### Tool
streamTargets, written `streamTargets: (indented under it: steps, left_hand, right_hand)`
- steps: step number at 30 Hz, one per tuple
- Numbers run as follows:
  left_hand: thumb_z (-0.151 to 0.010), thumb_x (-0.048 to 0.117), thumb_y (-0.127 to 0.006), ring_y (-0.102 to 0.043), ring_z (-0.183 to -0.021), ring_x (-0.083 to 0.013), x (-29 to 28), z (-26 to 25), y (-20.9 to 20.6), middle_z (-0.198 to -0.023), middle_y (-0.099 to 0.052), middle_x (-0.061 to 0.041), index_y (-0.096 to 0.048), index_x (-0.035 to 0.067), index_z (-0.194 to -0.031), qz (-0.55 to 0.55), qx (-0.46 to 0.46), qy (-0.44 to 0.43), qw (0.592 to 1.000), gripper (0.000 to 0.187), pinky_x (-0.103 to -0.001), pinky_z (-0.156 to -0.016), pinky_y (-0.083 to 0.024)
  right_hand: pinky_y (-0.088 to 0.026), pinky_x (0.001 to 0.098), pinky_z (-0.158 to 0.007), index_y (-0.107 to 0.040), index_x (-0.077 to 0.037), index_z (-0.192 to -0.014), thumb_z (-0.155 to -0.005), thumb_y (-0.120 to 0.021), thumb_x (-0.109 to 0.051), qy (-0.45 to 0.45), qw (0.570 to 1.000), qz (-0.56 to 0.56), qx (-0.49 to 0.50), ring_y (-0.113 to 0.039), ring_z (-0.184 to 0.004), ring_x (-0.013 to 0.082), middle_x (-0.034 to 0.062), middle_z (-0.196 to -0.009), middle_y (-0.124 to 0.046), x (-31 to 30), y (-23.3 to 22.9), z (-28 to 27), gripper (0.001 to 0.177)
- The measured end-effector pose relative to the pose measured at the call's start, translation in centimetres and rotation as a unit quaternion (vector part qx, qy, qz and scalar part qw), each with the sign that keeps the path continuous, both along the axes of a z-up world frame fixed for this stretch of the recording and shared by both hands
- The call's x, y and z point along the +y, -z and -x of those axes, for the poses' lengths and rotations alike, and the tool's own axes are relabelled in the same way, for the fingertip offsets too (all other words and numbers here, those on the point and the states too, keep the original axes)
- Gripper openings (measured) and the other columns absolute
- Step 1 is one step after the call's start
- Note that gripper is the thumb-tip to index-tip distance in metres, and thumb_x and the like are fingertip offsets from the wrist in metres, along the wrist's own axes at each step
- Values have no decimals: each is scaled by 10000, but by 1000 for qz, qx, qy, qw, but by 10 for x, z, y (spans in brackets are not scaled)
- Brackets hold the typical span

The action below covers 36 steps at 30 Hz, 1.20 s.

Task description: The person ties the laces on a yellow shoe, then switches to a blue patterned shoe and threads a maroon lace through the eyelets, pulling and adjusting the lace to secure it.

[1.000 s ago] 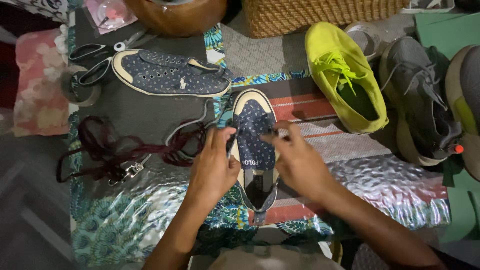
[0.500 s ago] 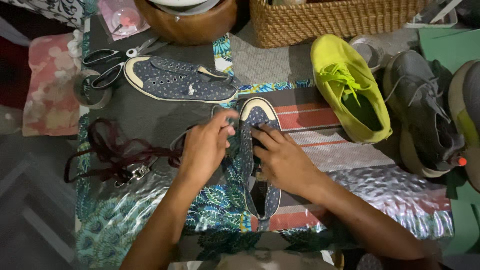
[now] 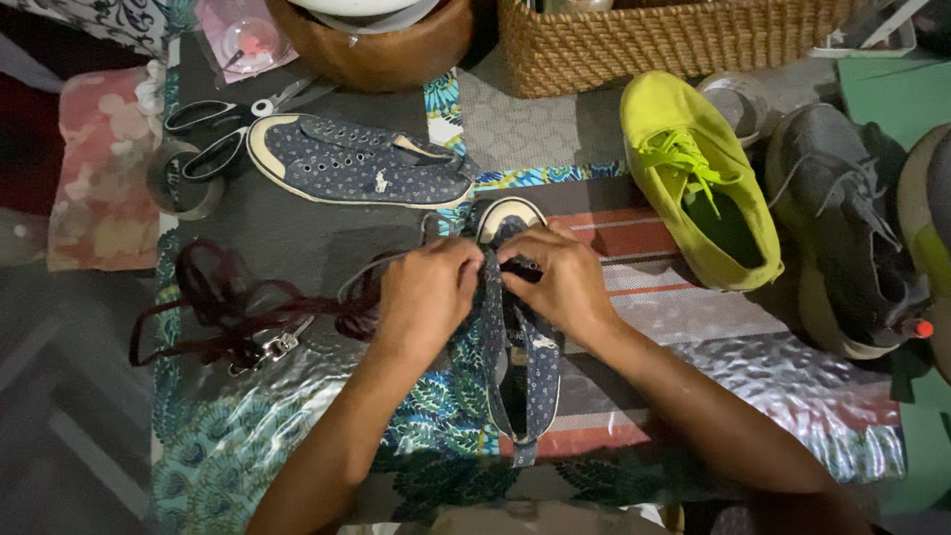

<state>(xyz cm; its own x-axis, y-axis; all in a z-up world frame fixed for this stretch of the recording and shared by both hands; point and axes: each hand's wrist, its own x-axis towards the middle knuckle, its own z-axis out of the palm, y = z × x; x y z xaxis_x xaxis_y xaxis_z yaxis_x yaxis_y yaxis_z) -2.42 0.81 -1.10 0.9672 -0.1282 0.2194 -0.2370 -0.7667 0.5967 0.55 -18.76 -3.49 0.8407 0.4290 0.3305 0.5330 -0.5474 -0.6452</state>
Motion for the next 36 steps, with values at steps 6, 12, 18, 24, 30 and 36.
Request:
streamTargets:
  steps: [6, 12, 18, 24, 30, 36]
  left_hand:
    - [-838, 151, -749, -710, -809, -362, -4, -1, -1, -917, -739, -96, -750, 125, -924, 23, 22, 1, 999, 90, -463, -681, -552]
    - [-929, 33, -646, -728, -905, -357, 3, -8, -13, -1061, -737, -144, -712, 107, -1172, 109, -28, 51, 992, 262, -439, -752, -573]
    - [-877, 129, -741, -729, -897, -360, -28, -14, -5, -1030, -743, -156, -700, 94, -1103, 92, -20, 115, 989, 233, -448, -762, -577]
    - [-919, 115, -705, -741, -851, -328, -32, -14, 9, -958, -763, -110, -713, 128, -1067, 126, -25, 63, 990, 149, -424, -695, -574]
    - [-931, 133, -716, -732, -830, -318, -25, -16, 4, -946, -748, -103, -727, 104, -1008, 142, -15, 69, 987, 83, -402, -701, -563]
    - [-912, 120, -723, -726, -861, -297, -26, -19, -3, -983, -729, -91, -736, 77, -999, 171, 13, 64, 983, 99, -381, -732, -563]
  right_hand:
    - [-547, 353, -823, -760, -104, -931, -690, -827, -49, 43, 999, -10, 6, -681, -991, 259, 67, -1053, -649, 5, -1, 3, 256]
    - [-554, 339, -815, -674, -77, -918, -772, -796, -38, -16, 999, -22, 21, -688, -1013, 230, 50, -1115, -641, -9, -8, 0, 194]
    - [-522, 372, -974, -559, -42, -1034, -943, -702, -7, -94, 980, -150, 93, -594, -1163, 255, 90, -1210, -565, -35, -3, -9, 173]
    - [-570, 315, -914, -528, -13, -1085, -932, -708, -84, -9, 976, -133, 174, -602, -1112, 272, 141, -1183, -503, -26, -5, 7, 246]
    - [-448, 500, -911, -555, 24, -1027, -600, -897, -212, 1, 991, 127, 42, -486, -1052, 424, 218, -1075, -497, -16, -36, 36, 595]
    - [-455, 504, -909, -570, 10, -980, -507, -914, -248, -14, 989, 142, 25, -473, -1063, 429, 206, -1086, -499, -13, -46, 45, 639]
